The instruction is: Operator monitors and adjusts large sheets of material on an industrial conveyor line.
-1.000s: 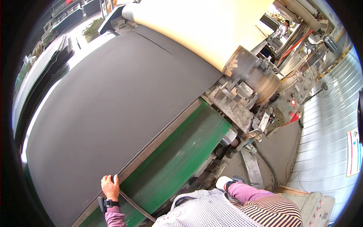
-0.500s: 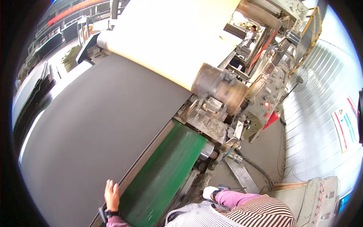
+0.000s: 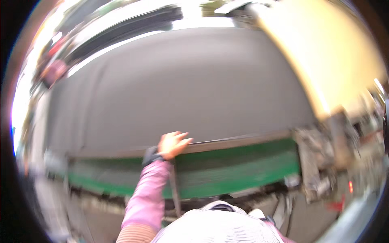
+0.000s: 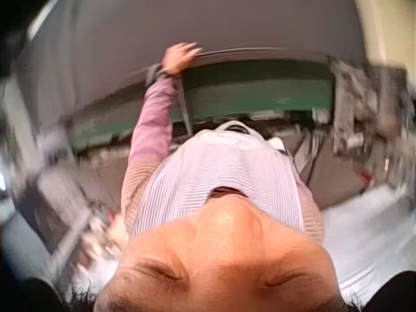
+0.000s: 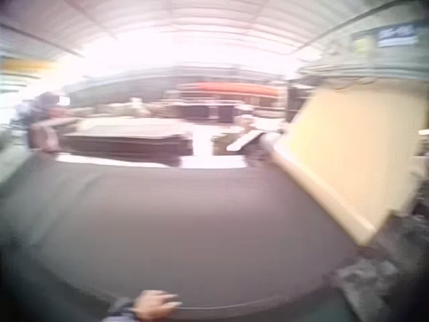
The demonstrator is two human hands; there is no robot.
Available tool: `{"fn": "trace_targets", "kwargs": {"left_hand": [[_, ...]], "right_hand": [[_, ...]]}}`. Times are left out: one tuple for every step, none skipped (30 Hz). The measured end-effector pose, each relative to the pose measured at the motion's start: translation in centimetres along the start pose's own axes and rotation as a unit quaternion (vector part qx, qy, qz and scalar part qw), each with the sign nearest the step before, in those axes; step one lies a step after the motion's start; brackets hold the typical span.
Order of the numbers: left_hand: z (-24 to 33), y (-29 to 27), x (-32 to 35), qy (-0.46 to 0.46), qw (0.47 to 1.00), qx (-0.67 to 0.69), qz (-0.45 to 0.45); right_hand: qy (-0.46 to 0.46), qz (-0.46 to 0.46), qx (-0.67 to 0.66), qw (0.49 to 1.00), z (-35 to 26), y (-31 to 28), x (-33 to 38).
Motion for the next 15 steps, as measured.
{"fn": "trace_targets", "kwargs": {"left_hand": [[0.5, 0.2, -0.2, -0.006, 0.999, 0.051, -0.001], [0.4, 1.1, -0.3, -0.059, 0.992, 0.105, -0.022], [0.4, 1.6, -0.2, -0.086, 0.981, 0.175, -0.019], [0.1, 2.4, -0.1, -0.11, 0.966, 0.231, -0.039], [-0.3, 2.1, 0.2, -0.121, 0.962, 0.246, 0.008], [-1.0, 1.4, 0.5, -0.102, 0.978, 0.18, 0.032], [-1.3, 1.7, 0.6, -0.098, 0.99, 0.104, 0.023], [-2.5, 0.9, 1.1, -0.095, 0.994, 0.0, 0.045], [-3.9, 0.0, 2.1, -0.074, 0.99, -0.101, 0.066], [-3.7, -1.9, 3.7, 0.03, 0.968, -0.19, 0.159], [-6.3, -2.3, 4.4, -0.03, 0.958, -0.242, 0.149], [-8.7, -2.4, 4.9, -0.036, 0.961, -0.249, 0.115], [-9.1, -2.6, 5.7, 0.017, 0.951, -0.275, 0.14], [-9.2, -2.2, 6.2, 0.061, 0.947, -0.275, 0.155], [-9.2, -1.7, 6.4, 0.093, 0.949, -0.254, 0.162]], "right_hand": [[-0.001, -0.023, -0.003, 1.0, 0.3, 0.5, -0.7], [0.011, -0.039, -0.012, 0.999, 0.9, 0.6, -1.3], [0.022, -0.051, -0.016, 0.998, 1.4, 0.3, -2.3], [0.032, -0.059, -0.014, 0.998, 1.8, 0.0, -3.1], [0.037, -0.067, -0.009, 0.997, 2.1, -0.5, -3.8], [0.042, -0.071, -0.005, 0.997, 2.3, -0.8, -4.1], [0.044, -0.077, -0.001, 0.996, 2.6, -1.2, -4.4], [0.042, -0.081, 0.006, 0.996, 2.5, -1.4, -4.3], [0.039, -0.083, 0.009, 0.996, 2.6, -1.4, -4.0], [0.032, -0.084, 0.01, 0.996, 2.3, -1.3, -3.4], [0.015, -0.087, 0.024, 0.996, 1.9, -1.1, -2.8], [-0.017, -0.094, 0.057, 0.994, 1.2, -0.7, -2.1], [-0.062, -0.111, 0.119, 0.985, 0.1, -0.2, -1.4], [-0.101, -0.123, 0.171, 0.972, -0.7, 0.5, -1.0], [-0.116, -0.142, 0.194, 0.964, -1.4, 1.0, -0.4]]}}
Point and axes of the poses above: each hand's wrist, its own x-axis away from the middle knuckle, its own y-axis out of the palm, z = x × y, the point moved 9 cm from there along -x, towards the middle knuckle, and after that the axes turned 2 degrees about -x, right-handed, at the moved point
